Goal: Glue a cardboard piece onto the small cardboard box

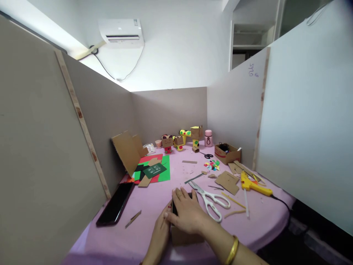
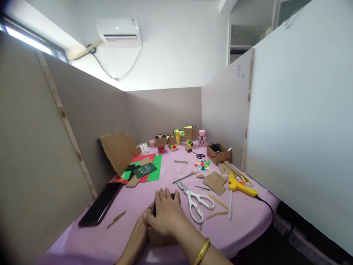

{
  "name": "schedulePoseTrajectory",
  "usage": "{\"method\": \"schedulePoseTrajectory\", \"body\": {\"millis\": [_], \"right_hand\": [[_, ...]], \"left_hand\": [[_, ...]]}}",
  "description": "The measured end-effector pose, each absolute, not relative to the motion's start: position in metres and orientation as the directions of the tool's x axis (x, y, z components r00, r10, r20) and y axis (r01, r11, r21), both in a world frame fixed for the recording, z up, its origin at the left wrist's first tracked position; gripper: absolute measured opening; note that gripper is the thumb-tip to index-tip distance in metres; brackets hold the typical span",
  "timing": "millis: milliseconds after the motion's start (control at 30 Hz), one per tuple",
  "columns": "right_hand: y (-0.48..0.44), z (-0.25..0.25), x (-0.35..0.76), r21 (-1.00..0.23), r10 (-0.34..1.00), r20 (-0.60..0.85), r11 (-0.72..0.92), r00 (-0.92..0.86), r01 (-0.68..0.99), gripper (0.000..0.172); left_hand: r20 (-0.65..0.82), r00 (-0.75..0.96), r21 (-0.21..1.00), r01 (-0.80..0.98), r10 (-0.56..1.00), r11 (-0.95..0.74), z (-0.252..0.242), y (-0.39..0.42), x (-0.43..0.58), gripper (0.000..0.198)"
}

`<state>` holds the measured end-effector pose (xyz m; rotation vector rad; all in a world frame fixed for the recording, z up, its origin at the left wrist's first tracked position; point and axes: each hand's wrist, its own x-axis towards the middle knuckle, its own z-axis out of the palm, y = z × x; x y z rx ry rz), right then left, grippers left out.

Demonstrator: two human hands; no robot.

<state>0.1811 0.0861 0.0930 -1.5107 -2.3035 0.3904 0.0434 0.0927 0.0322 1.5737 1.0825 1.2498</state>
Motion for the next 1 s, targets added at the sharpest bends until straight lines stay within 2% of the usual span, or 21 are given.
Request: {"method": "schedulePoseTrajectory", "body": {"millis": [233,367,567,800,1000], "right_hand": [[0.086,0.093,0.180,-0.423,0.916,0.148,0.399,-0.373,0.814,0.076],[0.087,0.093,0.180,-0.426,0.918,0.145,0.394,-0.369,0.814,0.076],[0.086,0.093,0.180,-0.432,0.916,0.162,0.400,-0.368,0.808,0.077],[0.087,0.091,0.179,-0.431,0.915,0.174,0.403,-0.363,0.807,0.074],[0.086,0.093,0.180,-0.443,0.910,0.183,0.414,-0.372,0.795,0.078]], "left_hand": [[0.260,0.154,0.947,0.153,0.953,-0.283,0.034,0.093,0.044,0.067],[0.276,0.163,0.940,0.161,0.947,-0.301,0.035,0.095,0.044,0.065],[0.295,0.166,0.936,0.146,0.941,-0.319,0.039,0.094,0.045,0.051],[0.292,0.171,0.937,0.147,0.941,-0.317,0.028,0.098,0.041,0.050],[0.298,0.191,0.934,0.145,0.935,-0.327,0.013,0.109,0.038,0.049]]}}
